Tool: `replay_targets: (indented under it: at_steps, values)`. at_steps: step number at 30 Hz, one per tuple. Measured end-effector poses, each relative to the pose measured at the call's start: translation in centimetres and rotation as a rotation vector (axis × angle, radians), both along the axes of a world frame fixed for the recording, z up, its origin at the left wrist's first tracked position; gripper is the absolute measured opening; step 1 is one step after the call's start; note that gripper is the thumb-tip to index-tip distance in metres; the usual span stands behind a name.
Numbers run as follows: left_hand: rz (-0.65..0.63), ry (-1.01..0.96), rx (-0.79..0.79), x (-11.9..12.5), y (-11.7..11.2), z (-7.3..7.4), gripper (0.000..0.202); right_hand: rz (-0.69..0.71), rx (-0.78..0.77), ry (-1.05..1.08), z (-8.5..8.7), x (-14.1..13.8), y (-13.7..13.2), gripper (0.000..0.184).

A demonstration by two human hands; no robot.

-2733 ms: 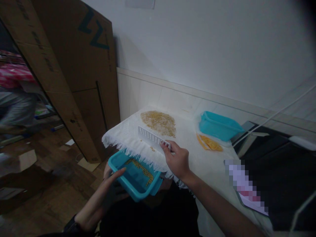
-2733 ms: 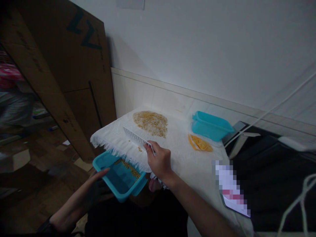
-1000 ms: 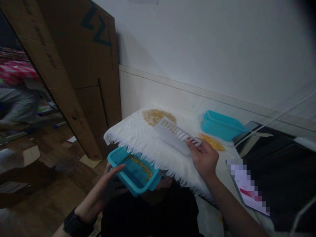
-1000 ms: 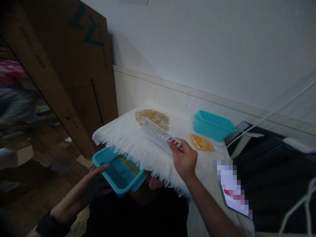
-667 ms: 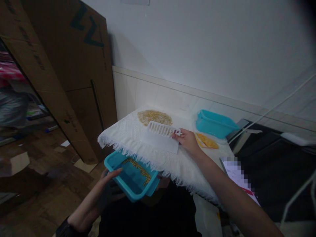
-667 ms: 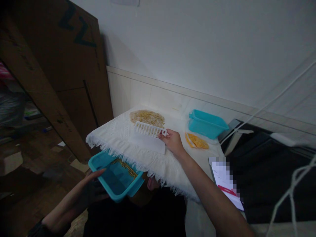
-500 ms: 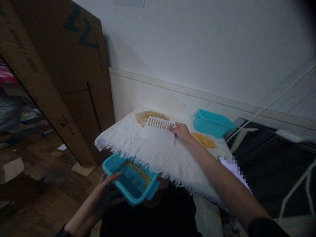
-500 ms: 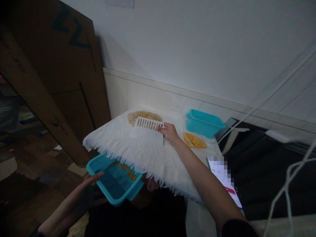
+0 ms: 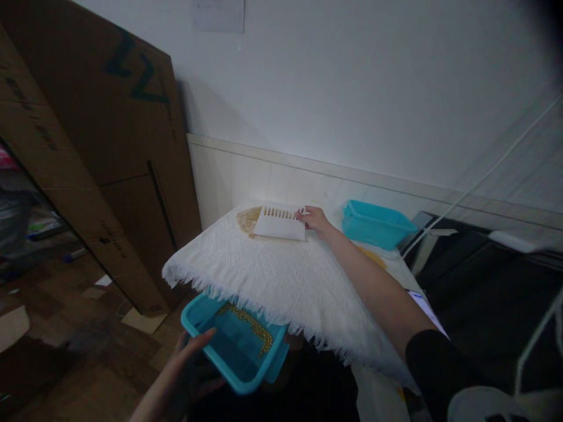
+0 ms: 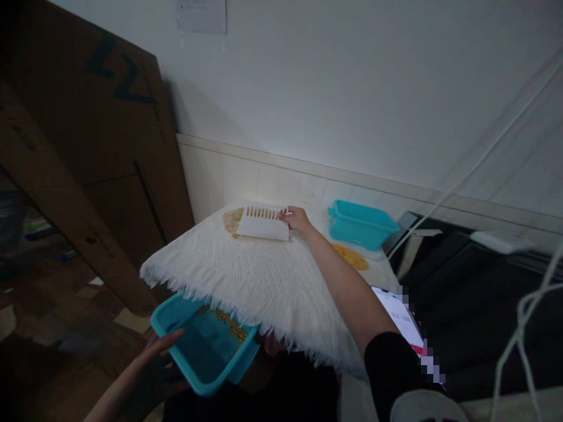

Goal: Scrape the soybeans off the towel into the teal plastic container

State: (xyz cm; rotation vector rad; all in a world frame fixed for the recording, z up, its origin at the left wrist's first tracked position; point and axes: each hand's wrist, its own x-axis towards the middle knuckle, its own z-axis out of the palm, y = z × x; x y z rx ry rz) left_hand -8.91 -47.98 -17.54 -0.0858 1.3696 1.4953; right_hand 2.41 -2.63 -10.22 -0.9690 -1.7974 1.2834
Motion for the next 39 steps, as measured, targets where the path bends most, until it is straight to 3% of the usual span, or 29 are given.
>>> replay_targets:
  at_steps: [7, 9, 13, 15, 17, 22, 31, 39]
  values:
    - [0.013, -0.045, 0.048, 0.0, -0.3, 0.3, 0.119, -0.098, 0.086, 0.031, 1.2, 0.1, -0.6, 0.037]
    - [0.009, -0.033, 0.029, 0.0, -0.4, 0.8, 0.107, -0.158, 0.123, 0.038, 1.3, 0.9, -1.1, 0.039]
    - [-0.029, -0.005, 0.0, -0.2, -0.8, 1.8, 0.052, -0.351, 0.246, 0.013, 1.2, 3.6, -2.9, 0.041]
    - [-0.046, -0.004, 0.013, -0.3, -0.9, 2.0, 0.04, -0.447, 0.312, -0.023, 0.8, 5.1, -4.2, 0.034]
    - [-0.053, -0.005, 0.014, -0.2, -0.8, 1.9, 0.048, -0.515, 0.387, -0.117, 0.1, 6.2, -5.9, 0.025]
    - [-0.034, -0.02, 0.012, 0.1, -0.2, 1.3, 0.105, -0.542, 0.642, -0.597, -1.6, 6.4, -10.1, 0.03]
    - [-0.046, -0.028, -0.02, 0.0, -0.3, 2.1, 0.108, -0.487, 0.706, -0.673, -1.0, 3.1, -12.7, 0.029]
    - [-0.007, -0.038, 0.001, 0.0, -0.1, 0.8, 0.108, -0.482, 0.713, -0.561, -0.5, -0.1, -13.7, 0.029]
